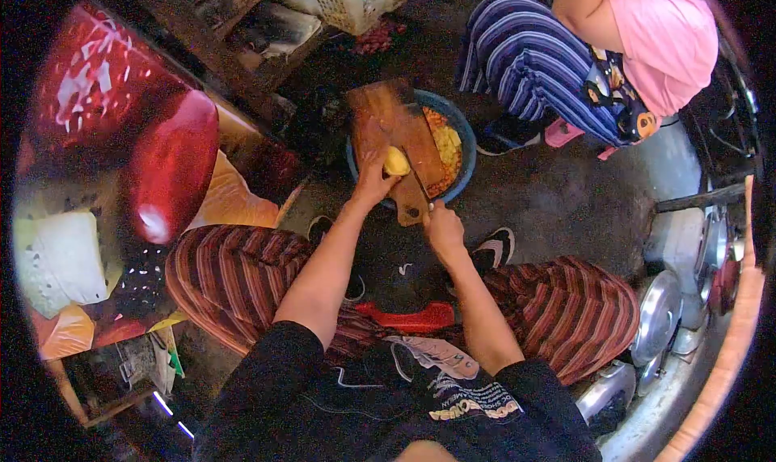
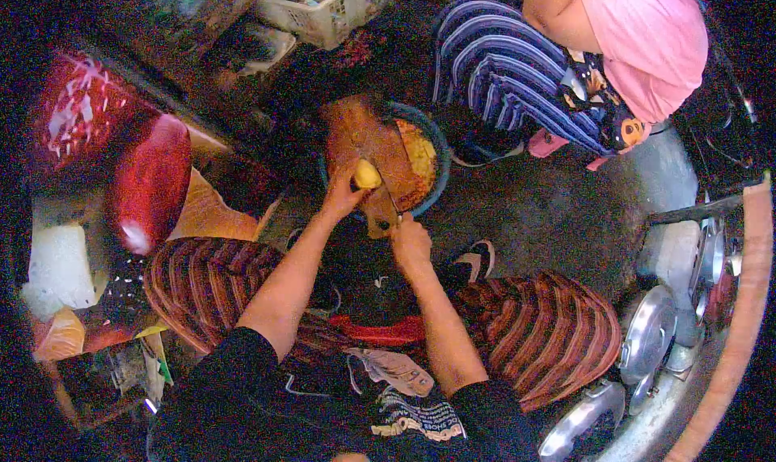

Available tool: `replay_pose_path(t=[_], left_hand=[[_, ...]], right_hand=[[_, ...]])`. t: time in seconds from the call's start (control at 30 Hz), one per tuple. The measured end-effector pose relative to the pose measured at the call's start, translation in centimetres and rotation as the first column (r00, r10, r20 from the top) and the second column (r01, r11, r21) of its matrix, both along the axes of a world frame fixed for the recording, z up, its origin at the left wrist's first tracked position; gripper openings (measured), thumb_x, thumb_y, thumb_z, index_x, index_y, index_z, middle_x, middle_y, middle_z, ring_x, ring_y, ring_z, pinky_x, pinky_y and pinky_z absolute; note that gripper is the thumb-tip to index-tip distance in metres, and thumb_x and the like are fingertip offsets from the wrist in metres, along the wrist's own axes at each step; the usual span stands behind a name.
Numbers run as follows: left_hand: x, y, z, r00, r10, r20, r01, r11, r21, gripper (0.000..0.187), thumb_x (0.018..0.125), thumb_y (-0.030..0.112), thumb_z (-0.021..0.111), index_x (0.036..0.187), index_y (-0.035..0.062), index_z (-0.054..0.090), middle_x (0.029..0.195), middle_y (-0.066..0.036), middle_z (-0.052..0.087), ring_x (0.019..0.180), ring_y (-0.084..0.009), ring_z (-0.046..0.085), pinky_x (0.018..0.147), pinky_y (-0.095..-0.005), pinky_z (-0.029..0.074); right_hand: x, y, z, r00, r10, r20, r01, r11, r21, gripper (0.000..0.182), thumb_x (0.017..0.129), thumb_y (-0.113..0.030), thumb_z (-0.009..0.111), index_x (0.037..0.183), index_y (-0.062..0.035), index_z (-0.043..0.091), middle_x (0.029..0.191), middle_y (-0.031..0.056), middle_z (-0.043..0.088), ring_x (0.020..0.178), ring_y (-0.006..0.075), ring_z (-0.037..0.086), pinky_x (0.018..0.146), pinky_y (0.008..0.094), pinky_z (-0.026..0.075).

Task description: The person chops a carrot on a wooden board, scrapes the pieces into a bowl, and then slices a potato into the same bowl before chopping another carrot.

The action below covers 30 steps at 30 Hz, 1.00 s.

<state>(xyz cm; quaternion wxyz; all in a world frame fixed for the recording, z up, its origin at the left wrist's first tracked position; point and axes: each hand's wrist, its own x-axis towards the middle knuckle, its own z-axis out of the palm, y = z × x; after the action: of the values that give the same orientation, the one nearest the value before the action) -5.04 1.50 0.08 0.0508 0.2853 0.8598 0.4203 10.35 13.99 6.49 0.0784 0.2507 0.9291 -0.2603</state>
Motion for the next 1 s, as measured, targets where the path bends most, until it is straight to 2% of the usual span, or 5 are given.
replay_pose_path(t=[0.13,0.23,0.53,0.83,1.0], left_hand=[[0.2,0.2,0.0,0.993,-0.038,-0.115,0.047,0.996,0.076,0.063,0.070,0.007,0.068,0.127,0.0038,0.042,0.135,-0.019,0.035,0.127,-0.0348,0.029,0.104,-0.0377,0.026],[1.4,0.2,0.3,0.999,-0.034,0.019,0.031,0.991,0.131,0.055,0.073,0.007,0.065,0.124,0.0066,0.047,0.136,-0.019,0.034,0.127,-0.0338,0.031,0.103,-0.0373,0.028],[1.9,0.3,1.5,0.997,0.029,-0.073,-0.023,0.997,0.079,0.043,0.080,0.002,0.052,0.122,0.0064,0.049,0.137,-0.020,0.032,0.125,-0.0354,0.033,0.102,-0.0371,0.031],[2.4,0.7,0.5,0.994,0.051,-0.098,-0.031,0.981,0.191,0.060,0.078,-0.001,0.054,0.134,0.0076,0.033,0.138,-0.019,0.029,0.127,-0.0357,0.030,0.104,-0.0361,0.027],[1.6,0.3,0.1,1.000,0.026,-0.016,-0.024,0.991,0.130,0.064,0.076,-0.001,0.058,0.134,0.0056,0.032,0.138,-0.018,0.030,0.127,-0.0347,0.029,0.104,-0.0365,0.027]], right_hand=[[-0.2,0.4,-0.3,0.999,-0.026,0.024,0.028,0.997,-0.078,0.028,0.082,-0.022,0.055,0.094,0.0020,0.048,0.078,0.0253,0.060,0.076,0.0418,0.059,0.066,0.0491,0.048],[0.0,0.5,-0.3,1.000,-0.008,0.003,0.008,0.998,-0.063,0.027,0.083,-0.022,0.055,0.094,0.0018,0.048,0.076,0.0254,0.060,0.075,0.0422,0.059,0.065,0.0495,0.047],[-0.1,0.4,-0.2,1.000,-0.021,0.009,0.022,0.999,-0.047,0.027,0.082,-0.022,0.056,0.093,0.0016,0.049,0.079,0.0257,0.060,0.077,0.0415,0.060,0.067,0.0489,0.048],[-0.7,0.1,0.8,1.000,-0.014,0.019,0.014,1.000,-0.010,0.030,0.081,-0.024,0.056,0.095,0.0013,0.048,0.079,0.0252,0.061,0.077,0.0416,0.060,0.067,0.0488,0.048],[-0.8,0.1,-1.2,0.999,0.017,0.039,-0.015,0.999,-0.048,0.032,0.085,-0.029,0.049,0.100,0.0000,0.048,0.080,0.0238,0.061,0.076,0.0413,0.060,0.068,0.0498,0.049]])
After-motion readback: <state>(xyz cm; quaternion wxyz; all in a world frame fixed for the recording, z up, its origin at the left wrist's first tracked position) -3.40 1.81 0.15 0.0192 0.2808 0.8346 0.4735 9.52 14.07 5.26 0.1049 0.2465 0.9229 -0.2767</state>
